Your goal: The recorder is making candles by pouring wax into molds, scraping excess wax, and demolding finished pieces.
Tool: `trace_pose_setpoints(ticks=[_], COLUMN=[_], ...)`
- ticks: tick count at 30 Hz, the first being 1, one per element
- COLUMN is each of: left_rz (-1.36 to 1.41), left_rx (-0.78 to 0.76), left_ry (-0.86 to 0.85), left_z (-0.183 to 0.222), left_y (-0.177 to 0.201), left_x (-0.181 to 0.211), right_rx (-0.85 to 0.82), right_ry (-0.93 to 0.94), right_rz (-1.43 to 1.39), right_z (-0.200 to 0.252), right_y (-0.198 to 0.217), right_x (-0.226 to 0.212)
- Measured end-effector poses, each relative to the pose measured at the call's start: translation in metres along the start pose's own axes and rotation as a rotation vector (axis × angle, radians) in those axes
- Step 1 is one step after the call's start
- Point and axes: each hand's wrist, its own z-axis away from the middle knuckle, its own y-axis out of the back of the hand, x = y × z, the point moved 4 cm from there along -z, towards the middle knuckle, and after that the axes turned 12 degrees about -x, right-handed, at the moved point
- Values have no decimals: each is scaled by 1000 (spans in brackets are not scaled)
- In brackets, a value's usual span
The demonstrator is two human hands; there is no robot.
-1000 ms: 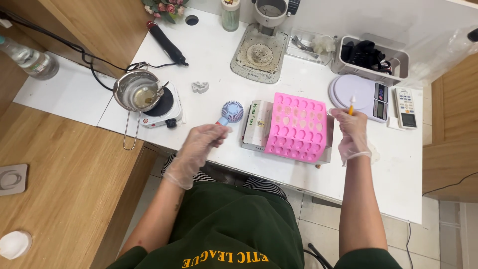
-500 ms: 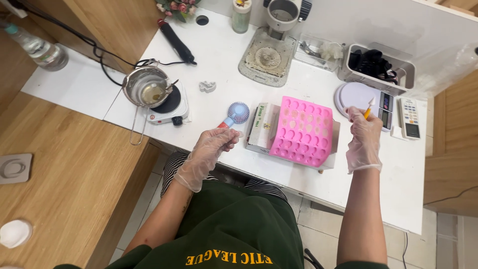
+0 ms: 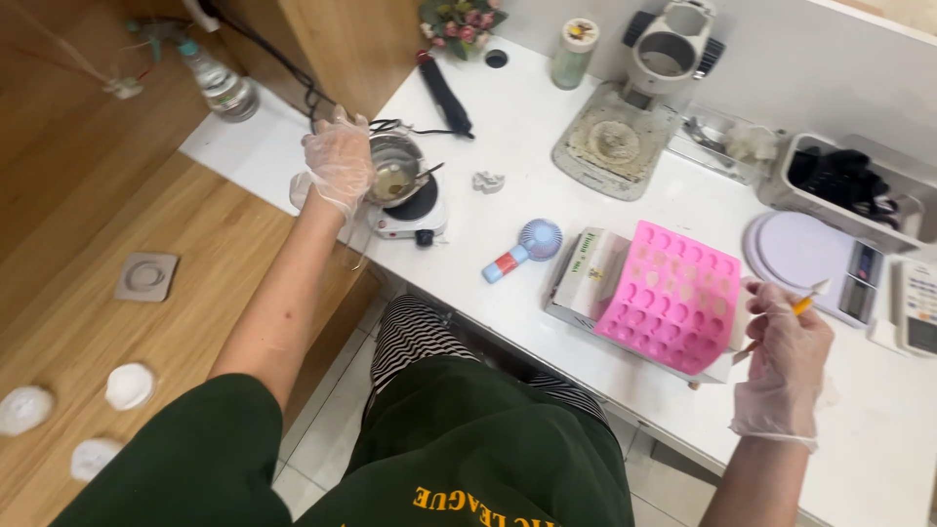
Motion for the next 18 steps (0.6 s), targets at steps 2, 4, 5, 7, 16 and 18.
trace_pose_setpoints(ticks=[2, 4, 5, 7, 16, 18], left_rz=[-163, 97, 339, 500, 746, 686], left_rx=[-142, -242, -344, -444, -804, -813], left_ry=[-31, -49, -41, -190, -435, -426], left_z=[-13, -22, -23, -22, -4, -4], left_y=[2, -5, -9, -27, -67, -79], left_x=[29, 83, 110, 184, 362, 370], right_rx=[4, 34, 37, 83, 226, 248], right_ry=[1, 0, -5, -26, -82, -91], right_rz=[-22, -32, -44, -47, -75, -86], right_z=[8, 18, 22, 34, 90, 97], right_y=[6, 15, 20, 27, 61, 68], right_x=[3, 4, 5, 0, 5, 9])
